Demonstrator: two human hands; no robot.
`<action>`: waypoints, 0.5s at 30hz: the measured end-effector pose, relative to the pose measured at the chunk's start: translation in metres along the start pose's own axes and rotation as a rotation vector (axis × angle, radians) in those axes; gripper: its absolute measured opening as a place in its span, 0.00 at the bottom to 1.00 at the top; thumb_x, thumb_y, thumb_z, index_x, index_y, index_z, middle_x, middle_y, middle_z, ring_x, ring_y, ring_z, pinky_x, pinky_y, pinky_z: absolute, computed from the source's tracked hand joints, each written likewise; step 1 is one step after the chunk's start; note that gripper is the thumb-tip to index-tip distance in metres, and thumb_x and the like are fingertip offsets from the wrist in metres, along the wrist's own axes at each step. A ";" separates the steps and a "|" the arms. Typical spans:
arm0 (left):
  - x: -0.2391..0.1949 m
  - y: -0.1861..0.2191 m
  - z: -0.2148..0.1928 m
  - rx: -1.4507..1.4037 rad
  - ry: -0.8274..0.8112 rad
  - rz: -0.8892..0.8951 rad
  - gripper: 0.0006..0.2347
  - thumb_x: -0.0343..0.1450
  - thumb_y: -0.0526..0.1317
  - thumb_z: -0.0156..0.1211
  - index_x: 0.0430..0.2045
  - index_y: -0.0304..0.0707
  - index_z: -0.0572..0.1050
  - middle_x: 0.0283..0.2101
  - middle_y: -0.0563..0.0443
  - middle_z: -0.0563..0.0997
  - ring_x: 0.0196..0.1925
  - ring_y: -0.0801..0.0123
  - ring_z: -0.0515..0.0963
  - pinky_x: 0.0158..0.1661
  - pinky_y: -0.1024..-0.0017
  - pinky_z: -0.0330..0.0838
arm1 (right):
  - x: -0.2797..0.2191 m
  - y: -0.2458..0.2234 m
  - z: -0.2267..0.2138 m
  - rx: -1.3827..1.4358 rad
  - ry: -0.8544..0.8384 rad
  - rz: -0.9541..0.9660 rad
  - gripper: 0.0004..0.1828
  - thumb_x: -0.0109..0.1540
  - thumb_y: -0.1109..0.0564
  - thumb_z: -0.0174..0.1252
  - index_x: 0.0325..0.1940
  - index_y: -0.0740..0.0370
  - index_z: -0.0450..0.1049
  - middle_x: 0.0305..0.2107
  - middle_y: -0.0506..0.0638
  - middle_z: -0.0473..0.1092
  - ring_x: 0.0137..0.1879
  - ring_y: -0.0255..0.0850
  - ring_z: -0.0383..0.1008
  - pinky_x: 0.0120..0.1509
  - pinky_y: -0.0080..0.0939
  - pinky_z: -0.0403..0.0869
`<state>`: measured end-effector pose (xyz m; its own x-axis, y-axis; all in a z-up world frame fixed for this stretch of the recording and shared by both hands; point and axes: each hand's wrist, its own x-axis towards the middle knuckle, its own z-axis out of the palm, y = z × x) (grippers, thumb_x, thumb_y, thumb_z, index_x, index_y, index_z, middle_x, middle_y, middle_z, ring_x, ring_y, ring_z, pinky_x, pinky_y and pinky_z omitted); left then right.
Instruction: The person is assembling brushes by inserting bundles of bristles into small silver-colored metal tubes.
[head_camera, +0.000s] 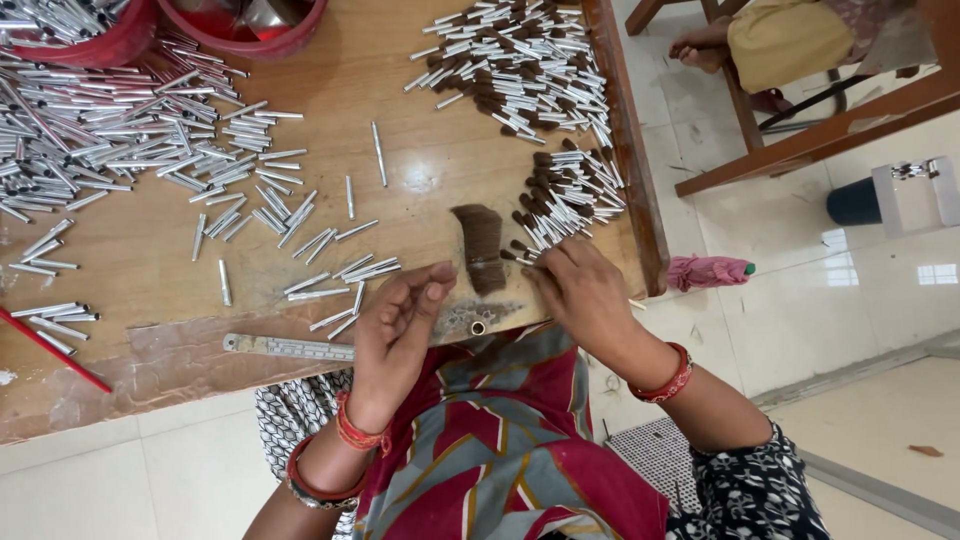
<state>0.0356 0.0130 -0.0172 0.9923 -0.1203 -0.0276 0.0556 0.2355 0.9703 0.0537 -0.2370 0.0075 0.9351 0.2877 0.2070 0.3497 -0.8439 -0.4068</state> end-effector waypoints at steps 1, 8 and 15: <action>0.002 -0.004 0.002 0.002 0.000 -0.001 0.13 0.78 0.36 0.55 0.53 0.23 0.75 0.53 0.43 0.81 0.56 0.67 0.81 0.58 0.72 0.74 | 0.001 0.001 -0.002 0.002 0.000 0.001 0.09 0.63 0.55 0.64 0.37 0.63 0.74 0.33 0.55 0.69 0.42 0.54 0.71 0.45 0.53 0.71; 0.015 0.002 0.022 -0.251 -0.111 -0.149 0.36 0.78 0.59 0.38 0.73 0.26 0.45 0.79 0.37 0.48 0.81 0.57 0.47 0.75 0.62 0.42 | 0.032 -0.016 -0.029 0.079 -0.067 -0.101 0.30 0.56 0.49 0.70 0.57 0.64 0.70 0.51 0.60 0.67 0.57 0.58 0.69 0.60 0.54 0.70; 0.017 0.001 0.039 -0.224 -0.166 -0.205 0.42 0.75 0.66 0.31 0.75 0.28 0.36 0.81 0.40 0.37 0.82 0.58 0.36 0.75 0.64 0.33 | 0.070 -0.014 -0.014 0.093 -0.331 -0.307 0.66 0.42 0.42 0.77 0.75 0.68 0.49 0.68 0.67 0.56 0.74 0.63 0.56 0.78 0.60 0.55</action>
<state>0.0480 -0.0261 -0.0075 0.9275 -0.3379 -0.1596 0.2934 0.3941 0.8710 0.1139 -0.2116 0.0401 0.7498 0.6603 0.0410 0.6031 -0.6567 -0.4527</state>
